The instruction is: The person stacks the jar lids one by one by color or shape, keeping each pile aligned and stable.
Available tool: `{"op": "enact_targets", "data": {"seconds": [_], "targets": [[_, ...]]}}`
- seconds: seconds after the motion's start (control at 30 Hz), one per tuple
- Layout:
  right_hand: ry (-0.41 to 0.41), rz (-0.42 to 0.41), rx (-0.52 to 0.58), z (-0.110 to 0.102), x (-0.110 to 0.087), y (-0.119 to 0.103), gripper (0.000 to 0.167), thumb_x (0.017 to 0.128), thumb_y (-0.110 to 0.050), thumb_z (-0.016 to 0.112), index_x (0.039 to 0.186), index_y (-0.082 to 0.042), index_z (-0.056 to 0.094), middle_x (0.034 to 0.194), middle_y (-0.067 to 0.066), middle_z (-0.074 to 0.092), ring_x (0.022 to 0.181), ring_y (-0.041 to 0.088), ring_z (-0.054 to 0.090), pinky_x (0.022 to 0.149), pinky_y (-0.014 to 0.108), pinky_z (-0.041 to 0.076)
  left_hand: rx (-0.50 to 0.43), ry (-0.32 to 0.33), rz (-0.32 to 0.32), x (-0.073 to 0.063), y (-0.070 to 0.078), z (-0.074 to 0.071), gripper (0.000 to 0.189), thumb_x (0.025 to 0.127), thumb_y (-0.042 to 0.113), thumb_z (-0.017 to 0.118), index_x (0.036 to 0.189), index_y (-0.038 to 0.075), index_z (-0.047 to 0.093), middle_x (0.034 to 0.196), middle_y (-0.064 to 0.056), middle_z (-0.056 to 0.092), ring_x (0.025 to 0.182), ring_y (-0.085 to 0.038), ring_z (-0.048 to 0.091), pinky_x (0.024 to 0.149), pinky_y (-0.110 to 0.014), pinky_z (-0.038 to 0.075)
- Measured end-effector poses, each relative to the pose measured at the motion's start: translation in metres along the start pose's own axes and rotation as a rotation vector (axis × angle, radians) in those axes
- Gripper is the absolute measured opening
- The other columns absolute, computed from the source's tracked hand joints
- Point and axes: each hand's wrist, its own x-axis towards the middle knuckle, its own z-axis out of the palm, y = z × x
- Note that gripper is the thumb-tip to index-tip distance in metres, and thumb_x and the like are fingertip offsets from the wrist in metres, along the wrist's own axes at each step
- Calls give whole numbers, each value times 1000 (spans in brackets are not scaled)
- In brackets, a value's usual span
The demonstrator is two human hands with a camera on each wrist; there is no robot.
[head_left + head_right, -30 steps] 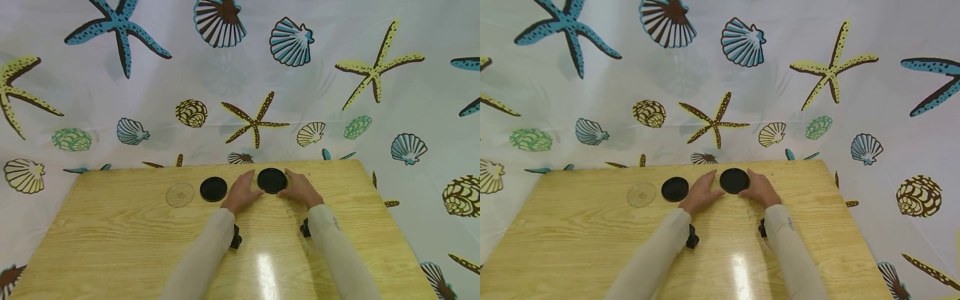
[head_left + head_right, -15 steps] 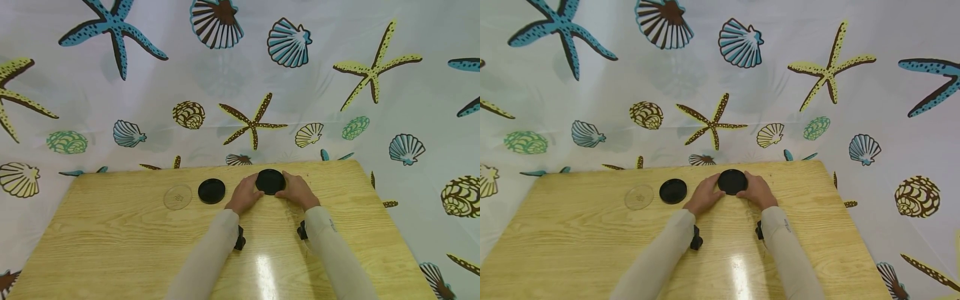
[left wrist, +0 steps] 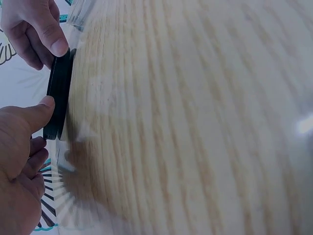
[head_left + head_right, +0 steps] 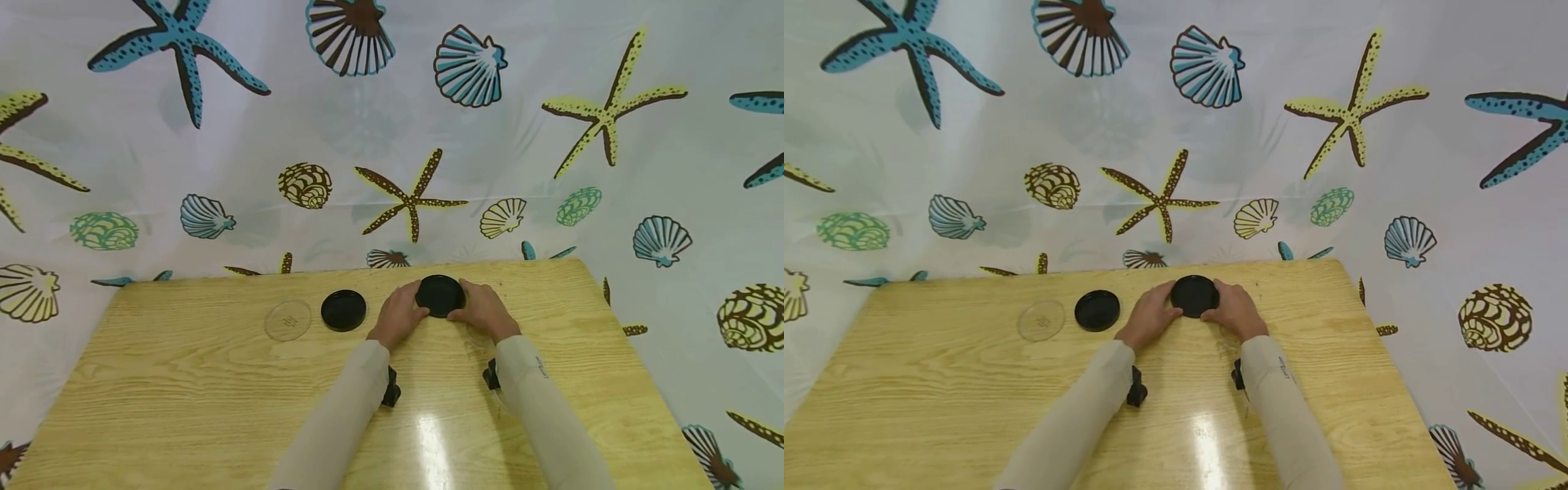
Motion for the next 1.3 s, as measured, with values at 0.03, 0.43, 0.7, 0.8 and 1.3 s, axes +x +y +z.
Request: {"op": "enact_targets", "data": {"seconds": [0.03,0.43,0.7,0.8,1.3], "targets": [[0,0,-4,-1,0,-1,85,82,-35,74,148,-3,31,143,21,46,129,37,47,107,48,40,-1,4,2,0,0,0,62,90,21,66,144,4,39,146,-13,44,135,-28,43,117,-41,28],[1,45,55,-2,2,-6,84,81,-32,76,148,-8,32,145,20,43,132,37,44,106,50,41,-54,62,39,-5,-4,-4,62,88,22,68,142,5,43,142,-11,50,131,-27,47,116,-44,31],[13,65,49,-12,-1,-19,84,81,-36,75,149,-10,32,147,20,40,135,40,37,107,53,38,-114,70,-24,-10,1,-19,67,87,27,69,144,7,40,146,-10,45,135,-28,43,110,-45,38],[23,54,50,-15,-4,-22,84,81,-37,74,149,-10,32,148,18,40,136,40,36,108,53,37,-145,76,-44,-13,3,-24,68,87,29,69,146,10,39,148,-9,43,136,-28,41,111,-46,37],[66,-77,78,-23,-18,-40,82,82,-38,73,148,-10,33,146,16,44,130,36,47,103,51,43,-156,159,27,-34,1,-52,71,85,29,71,146,12,39,148,-8,43,136,-28,42,109,-48,39]]}}
